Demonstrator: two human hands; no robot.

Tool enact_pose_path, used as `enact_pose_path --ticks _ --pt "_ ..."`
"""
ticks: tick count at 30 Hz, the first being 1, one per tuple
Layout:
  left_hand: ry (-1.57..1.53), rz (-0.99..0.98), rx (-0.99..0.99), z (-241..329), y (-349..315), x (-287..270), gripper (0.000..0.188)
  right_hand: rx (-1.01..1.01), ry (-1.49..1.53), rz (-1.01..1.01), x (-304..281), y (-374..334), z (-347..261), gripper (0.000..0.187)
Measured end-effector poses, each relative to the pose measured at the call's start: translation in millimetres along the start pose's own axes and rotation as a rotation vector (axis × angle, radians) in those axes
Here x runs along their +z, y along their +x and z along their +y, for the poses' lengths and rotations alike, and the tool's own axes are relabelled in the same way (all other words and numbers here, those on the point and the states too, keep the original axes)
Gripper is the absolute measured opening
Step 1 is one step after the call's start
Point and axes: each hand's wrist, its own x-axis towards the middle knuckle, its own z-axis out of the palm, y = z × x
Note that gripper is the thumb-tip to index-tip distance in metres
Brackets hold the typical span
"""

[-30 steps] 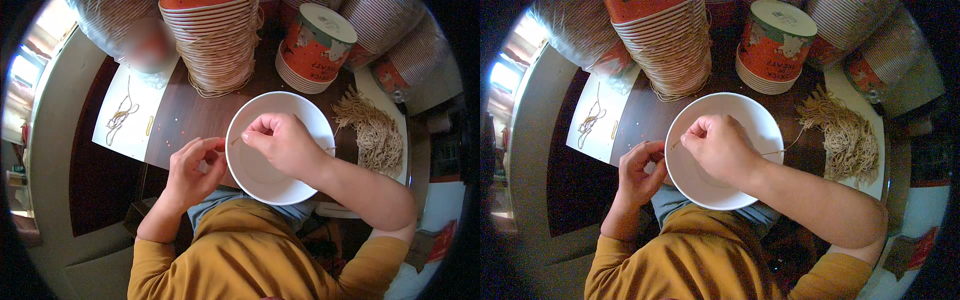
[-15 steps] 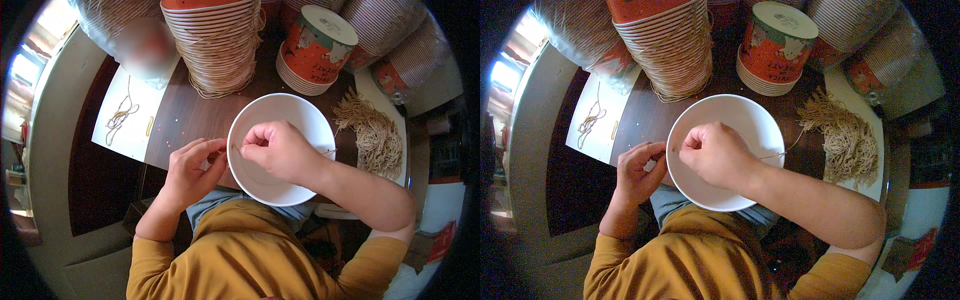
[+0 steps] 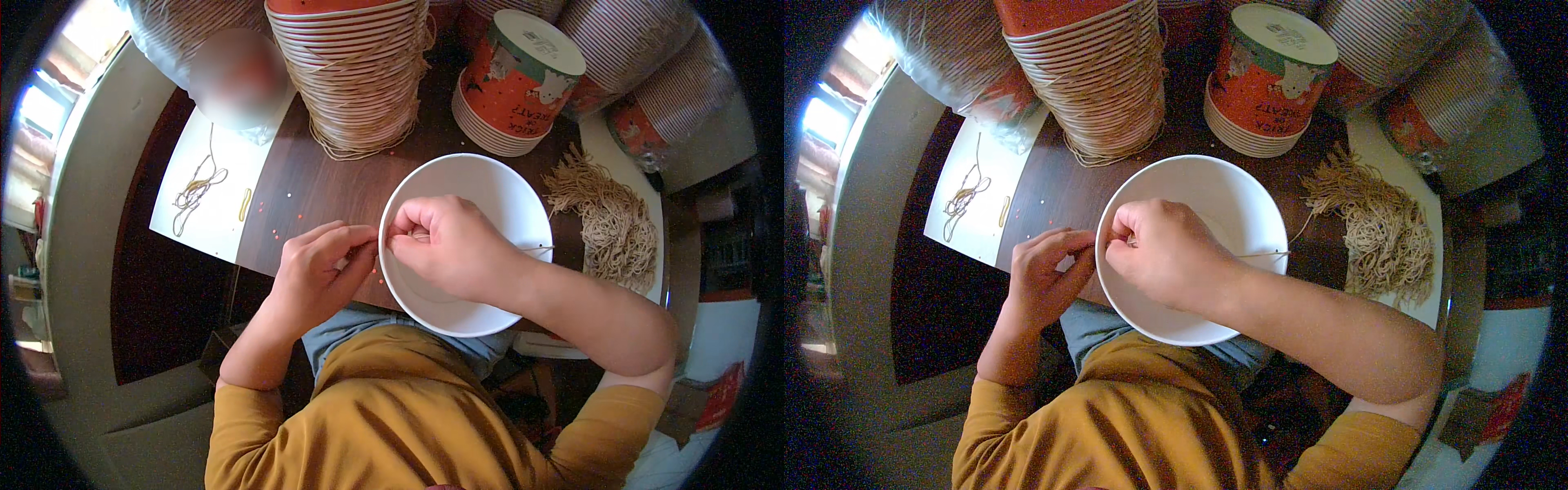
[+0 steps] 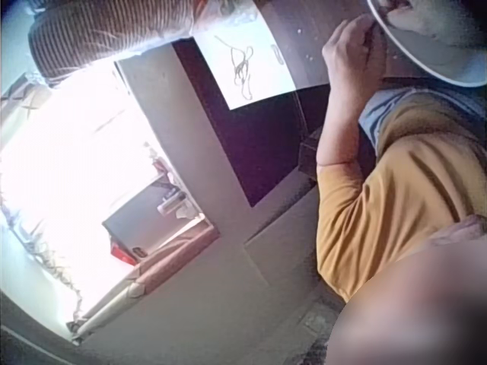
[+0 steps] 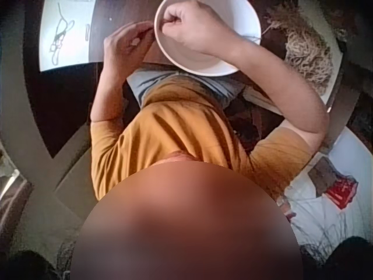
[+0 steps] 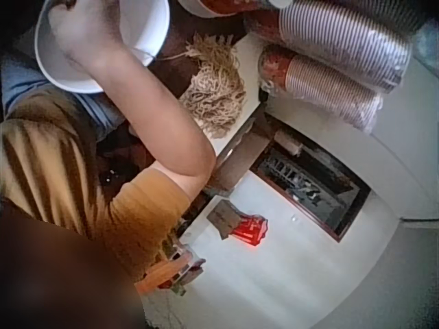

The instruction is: Manually tying string handles through pre-punched holes in decorative paper buckets.

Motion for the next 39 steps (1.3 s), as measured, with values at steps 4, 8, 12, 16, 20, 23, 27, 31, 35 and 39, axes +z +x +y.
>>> enact_pose_path --ticks 4,8,12,16,20,23,27,31,35,39 --pt "-0.011 0.006 -0.012 1 1 2 0.018 -0.042 -0.076 0.014 -1 -1 -4 0.015" --pt "0.018 0.002 -0.050 2 2 2 0.013 -0.072 -0.116 -0.010 -4 -2 -2 0.016" --pt "-0.082 0.008 -0.195 -8 -4 2 0.011 -0.048 -0.053 -0.035 -5 -2 6 0.014" --pt "-0.098 -0.006 -0.188 -7 -3 3 0.013 -0.027 0.019 -0.042 -6 -2 11 0.013" --pt "-0.129 0.038 -0.176 -9 -5 1 0.015 0.020 -0.041 -0.066 -7 -4 -4 0.012" --pt "-0.099 0.034 -0.156 -6 -5 2 0.015 0.030 0.014 -0.029 -8 -5 3 0.012" --pt "-0.125 0.033 -0.129 -5 -7 3 0.016 0.010 0.037 -0.024 -11 -7 6 0.013" --pt "-0.123 0.023 -0.142 -3 -7 3 0.017 -0.016 -0.005 -0.001 -11 -6 5 0.014" --pt "-0.131 0.034 -0.140 -5 -8 4 0.017 0.023 0.050 0.003 -11 -6 2 0.014" --pt "-0.114 0.036 -0.127 -4 -8 4 0.017 -0.019 0.027 0.062 -7 -4 4 0.014"
